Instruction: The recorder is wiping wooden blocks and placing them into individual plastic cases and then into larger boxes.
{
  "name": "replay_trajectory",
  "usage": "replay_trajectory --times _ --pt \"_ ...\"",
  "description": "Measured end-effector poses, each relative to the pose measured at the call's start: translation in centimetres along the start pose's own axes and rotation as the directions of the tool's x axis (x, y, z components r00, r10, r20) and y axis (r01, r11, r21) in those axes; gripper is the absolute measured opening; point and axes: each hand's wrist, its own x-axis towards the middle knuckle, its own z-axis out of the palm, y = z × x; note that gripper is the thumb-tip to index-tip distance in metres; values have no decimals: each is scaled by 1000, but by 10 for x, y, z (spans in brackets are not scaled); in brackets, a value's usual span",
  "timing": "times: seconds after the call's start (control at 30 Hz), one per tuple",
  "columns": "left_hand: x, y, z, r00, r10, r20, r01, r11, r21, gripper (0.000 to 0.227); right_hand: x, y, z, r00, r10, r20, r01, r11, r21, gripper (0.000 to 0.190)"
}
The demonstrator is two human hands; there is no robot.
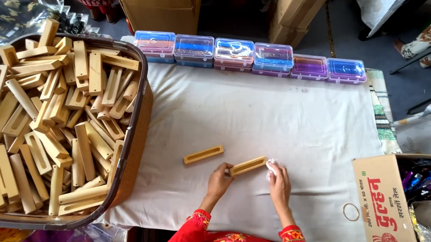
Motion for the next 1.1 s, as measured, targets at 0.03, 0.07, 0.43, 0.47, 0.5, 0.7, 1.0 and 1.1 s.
replay_trajectory --times 0.03,0.07,0.43,0.47,0.5,0.7,1.0,1.1 --pt "4 -8 1 1000 -4 -5 4 1000 -2 41 -1 -15 9 1000 -5 5 5 1000 1 34" --pt "9 -16 3 988 -52 147 91 958 -271 43 -1 -30 18 999 31 11 -32 993 112 34" --pt "17 -48 12 896 -126 426 410 605 -683 38 37 -34 12 988 -151 21 150 987 61 28" --pt "19 -51 14 903 -115 414 395 601 -694 37 39 -35 13 992 -119 30 119 993 21 26" --pt "20 -53 16 908 -104 405 382 599 -704 36 41 -37 14 996 -83 37 84 996 -20 25" --pt "20 -44 4 895 -112 432 402 622 -672 34 -1 -89 29 961 -184 205 166 981 100 30" --pt "20 -49 12 898 -128 420 403 624 -670 36 37 -49 -10 999 -25 -42 24 999 -22 21" --pt "22 -51 12 904 -124 408 391 622 -678 36 10 -93 6 968 -236 -82 244 963 114 43"
